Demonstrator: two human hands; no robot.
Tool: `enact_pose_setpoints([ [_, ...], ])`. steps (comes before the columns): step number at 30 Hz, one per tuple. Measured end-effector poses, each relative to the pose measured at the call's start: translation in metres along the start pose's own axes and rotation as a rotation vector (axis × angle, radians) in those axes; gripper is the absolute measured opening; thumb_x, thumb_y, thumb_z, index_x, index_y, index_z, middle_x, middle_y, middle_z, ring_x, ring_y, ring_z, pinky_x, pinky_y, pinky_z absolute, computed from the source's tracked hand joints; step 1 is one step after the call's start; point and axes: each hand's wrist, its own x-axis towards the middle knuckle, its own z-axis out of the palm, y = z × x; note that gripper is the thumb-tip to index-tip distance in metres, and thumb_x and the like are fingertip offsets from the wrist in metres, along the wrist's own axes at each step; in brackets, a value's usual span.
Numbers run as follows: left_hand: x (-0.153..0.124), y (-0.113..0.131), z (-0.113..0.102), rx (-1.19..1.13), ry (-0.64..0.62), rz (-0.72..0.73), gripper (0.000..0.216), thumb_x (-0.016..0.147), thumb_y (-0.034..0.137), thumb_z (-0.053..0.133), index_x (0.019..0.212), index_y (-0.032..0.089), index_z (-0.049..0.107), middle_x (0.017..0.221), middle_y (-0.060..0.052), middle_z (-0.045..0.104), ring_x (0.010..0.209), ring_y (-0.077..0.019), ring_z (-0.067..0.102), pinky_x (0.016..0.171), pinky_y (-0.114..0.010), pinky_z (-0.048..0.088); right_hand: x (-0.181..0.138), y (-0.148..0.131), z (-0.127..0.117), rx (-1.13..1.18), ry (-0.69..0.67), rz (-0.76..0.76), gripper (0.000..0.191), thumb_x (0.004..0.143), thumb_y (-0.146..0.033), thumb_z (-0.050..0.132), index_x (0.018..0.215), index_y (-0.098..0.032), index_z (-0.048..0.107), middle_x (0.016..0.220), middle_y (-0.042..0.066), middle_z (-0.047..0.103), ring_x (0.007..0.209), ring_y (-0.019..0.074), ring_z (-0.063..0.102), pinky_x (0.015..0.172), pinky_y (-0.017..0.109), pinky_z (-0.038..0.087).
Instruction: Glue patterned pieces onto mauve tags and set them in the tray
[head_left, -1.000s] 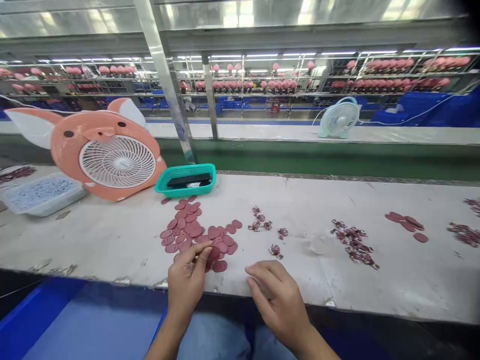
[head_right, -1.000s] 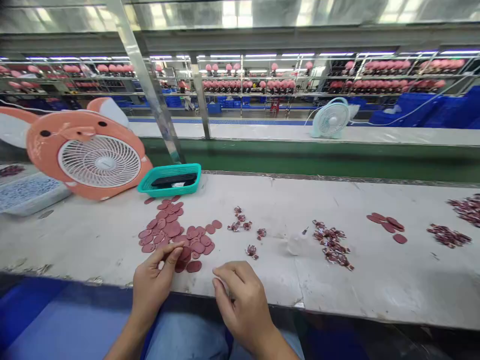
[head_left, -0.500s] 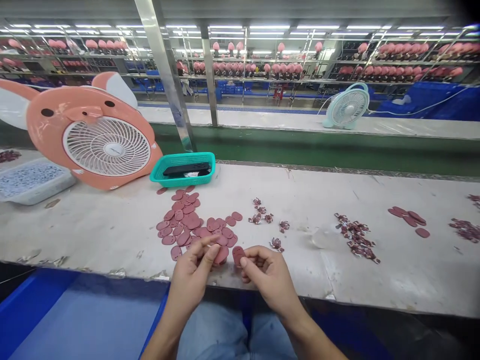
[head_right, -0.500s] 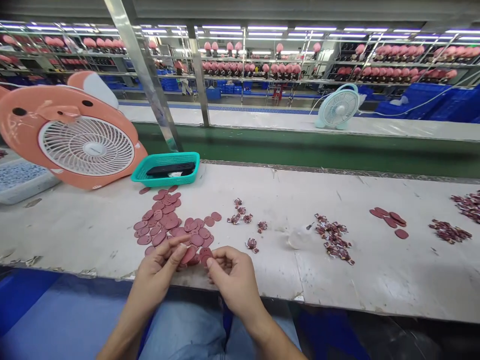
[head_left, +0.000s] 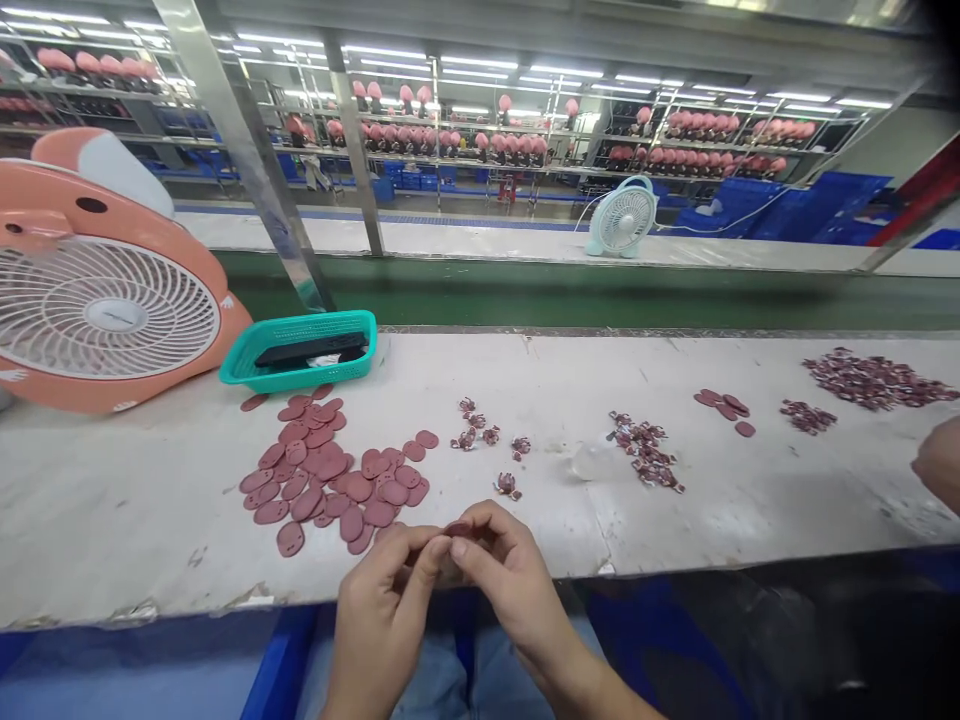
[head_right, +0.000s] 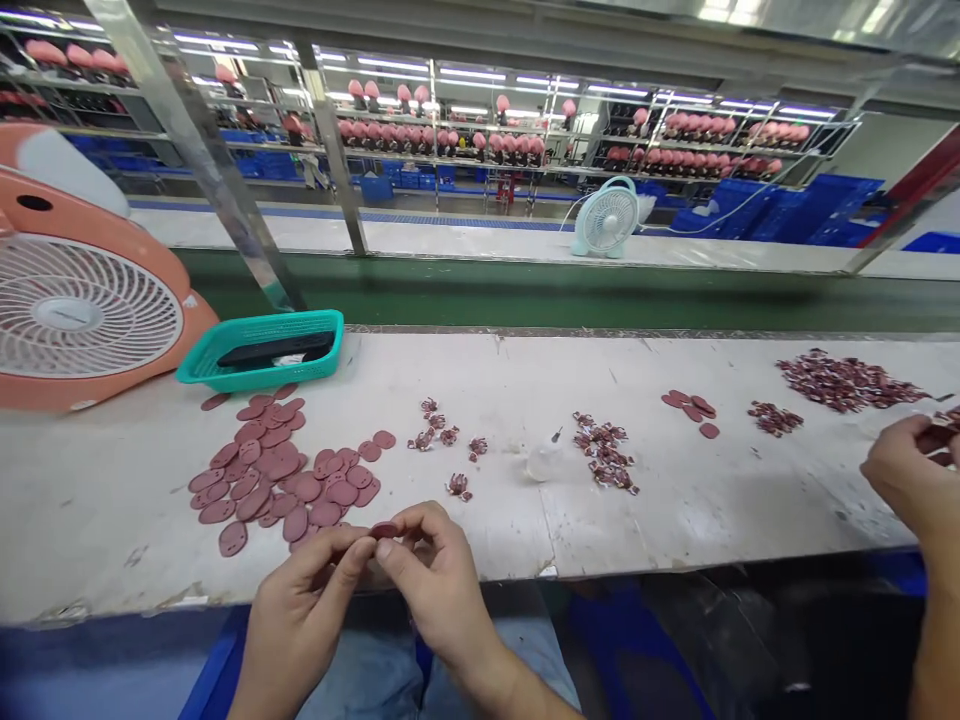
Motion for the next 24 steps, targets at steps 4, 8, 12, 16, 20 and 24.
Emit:
enact_pose_setpoints([
  [4,0.001,0.000,-0.009,0.056,-0.210,0.115,0.022,0.091,0.033,0.059,0.074,0.025,0.070,0.069,-0.001,0.068,0.063,-0.0174,0.063,0.059,-0.024,0.048,-0.007,-0.007,-0.005,0.031,-0.029,0.027,0.034,0.070,-0.043,0.083,0.086,-0.017,0.068,0.073,0.000,0.064,0.062,0.0097,0.058,0.054,0.019,0.048],
  [8,-0.010,0.001,-0.004,-0.163,-0.072,0.070,0.014,0.082,0.040,0.074,0.093,0.033,0.077,0.080,0.000,0.073,0.069,-0.0178,0.066,0.063,-0.023,0.051,-0.015,-0.012,-0.006,0.109,-0.008,0.073,0.035,0.074,-0.046,0.082,0.083,-0.016,0.064,0.065,0.001,0.068,0.055,0.0096,0.060,0.052,0.019,0.050],
  [12,-0.024,0.002,0.016,-0.383,0.174,0.055,0.033,0.066,0.041,0.087,0.098,0.036,0.080,0.079,-0.001,0.072,0.071,-0.0191,0.065,0.065,-0.026,0.053,-0.024,-0.006,0.000,0.200,0.057,0.101,0.039,0.076,-0.050,0.080,0.086,-0.018,0.060,0.066,0.000,0.069,0.055,0.0087,0.063,0.054,0.018,0.051],
  [16,-0.023,-0.004,0.023,-0.392,0.177,0.093,0.026,0.069,0.036,0.085,0.096,0.033,0.082,0.075,-0.003,0.070,0.069,-0.0195,0.063,0.062,-0.026,0.053,-0.029,0.004,0.005,0.194,0.069,0.078,0.037,0.078,-0.049,0.079,0.085,-0.018,0.060,0.068,0.001,0.070,0.060,0.0100,0.066,0.062,0.021,0.053],
  [20,-0.020,-0.010,0.017,-0.395,0.114,0.095,0.021,0.067,0.035,0.087,0.088,0.031,0.082,0.069,-0.002,0.067,0.063,-0.0177,0.061,0.054,-0.024,0.052,-0.031,0.005,0.001,0.040,0.022,0.021,0.038,0.078,-0.053,0.076,0.081,-0.017,0.062,0.064,0.003,0.069,0.057,0.0125,0.064,0.055,0.022,0.050],
  [24,-0.024,-0.003,0.014,-0.543,0.239,-0.139,0.032,0.054,0.050,0.091,0.074,0.028,0.079,0.078,-0.003,0.071,0.072,-0.0197,0.067,0.062,-0.024,0.057,-0.026,-0.002,-0.033,-0.400,0.371,-0.347,0.027,0.090,-0.045,0.064,0.091,-0.018,0.066,0.083,0.008,0.071,0.075,0.0179,0.067,0.070,0.031,0.055],
])
